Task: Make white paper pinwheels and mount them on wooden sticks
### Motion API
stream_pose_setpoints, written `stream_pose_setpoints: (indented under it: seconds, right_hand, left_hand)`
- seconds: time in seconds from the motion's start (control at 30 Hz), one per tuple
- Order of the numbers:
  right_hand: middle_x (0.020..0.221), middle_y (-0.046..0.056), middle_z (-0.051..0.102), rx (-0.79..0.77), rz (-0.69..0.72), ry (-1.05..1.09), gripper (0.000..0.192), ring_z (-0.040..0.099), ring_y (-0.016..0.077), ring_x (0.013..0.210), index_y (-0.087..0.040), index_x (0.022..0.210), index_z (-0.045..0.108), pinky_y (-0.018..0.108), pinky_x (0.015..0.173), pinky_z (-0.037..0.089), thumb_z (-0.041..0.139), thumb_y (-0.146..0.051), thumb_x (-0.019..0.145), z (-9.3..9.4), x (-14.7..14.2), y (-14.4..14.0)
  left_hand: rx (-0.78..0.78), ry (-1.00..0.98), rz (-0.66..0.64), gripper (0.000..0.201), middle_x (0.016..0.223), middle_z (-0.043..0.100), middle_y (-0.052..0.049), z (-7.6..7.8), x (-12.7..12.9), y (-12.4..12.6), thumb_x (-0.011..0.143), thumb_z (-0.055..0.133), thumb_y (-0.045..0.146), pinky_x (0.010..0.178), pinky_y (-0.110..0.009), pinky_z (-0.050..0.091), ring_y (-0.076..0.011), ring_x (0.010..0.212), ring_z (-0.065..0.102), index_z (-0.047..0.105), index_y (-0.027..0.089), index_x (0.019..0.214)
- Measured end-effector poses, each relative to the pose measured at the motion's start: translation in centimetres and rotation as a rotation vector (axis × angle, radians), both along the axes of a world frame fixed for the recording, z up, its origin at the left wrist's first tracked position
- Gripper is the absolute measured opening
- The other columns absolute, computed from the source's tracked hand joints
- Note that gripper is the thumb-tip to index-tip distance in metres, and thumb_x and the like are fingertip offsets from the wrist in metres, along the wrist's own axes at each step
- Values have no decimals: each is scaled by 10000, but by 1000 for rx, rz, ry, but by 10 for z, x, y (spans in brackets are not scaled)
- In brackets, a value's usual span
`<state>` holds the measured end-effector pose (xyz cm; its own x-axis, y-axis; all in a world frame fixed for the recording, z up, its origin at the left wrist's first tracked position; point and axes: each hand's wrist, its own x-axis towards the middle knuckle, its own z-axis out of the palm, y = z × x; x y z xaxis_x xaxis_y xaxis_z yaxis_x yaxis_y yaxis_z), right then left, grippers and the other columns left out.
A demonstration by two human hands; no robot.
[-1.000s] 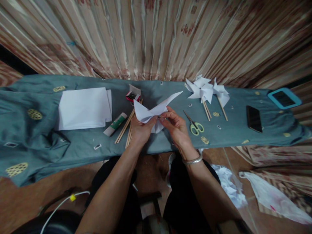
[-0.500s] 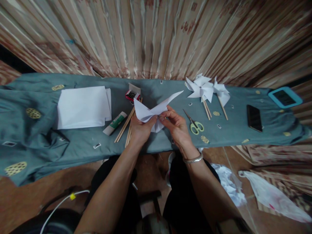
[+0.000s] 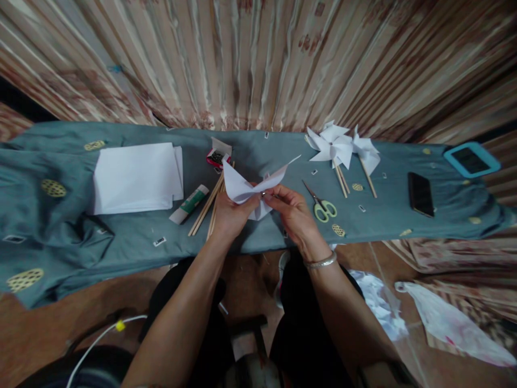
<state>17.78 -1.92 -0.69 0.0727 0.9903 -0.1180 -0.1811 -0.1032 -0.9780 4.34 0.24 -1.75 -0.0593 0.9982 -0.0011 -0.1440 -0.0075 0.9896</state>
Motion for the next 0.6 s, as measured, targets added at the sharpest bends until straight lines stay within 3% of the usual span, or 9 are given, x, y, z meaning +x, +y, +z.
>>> stream_pose_setpoints:
  seconds: [0.4,0.6]
  right_hand:
    - [802,-21,669,-8,36,35,239,587,170,802,-246,699,687,334,869,453,820,-418,601,5,-2,-1]
    - [987,8,689,53,-19,-61,229,603,212,1012,-245,760,684,380,966,453,798,-408,646,-1,-1,-1]
  left_hand:
    - [16,-15,-71,244,701,728,-29,-3,-6,0,574,802,289,589,-266,548,-181,640,669,729,153,763]
    - [-4,8,-54,273,712,727,-33,-4,-7,0,553,808,302,593,-272,557,-190,656,677,713,154,762]
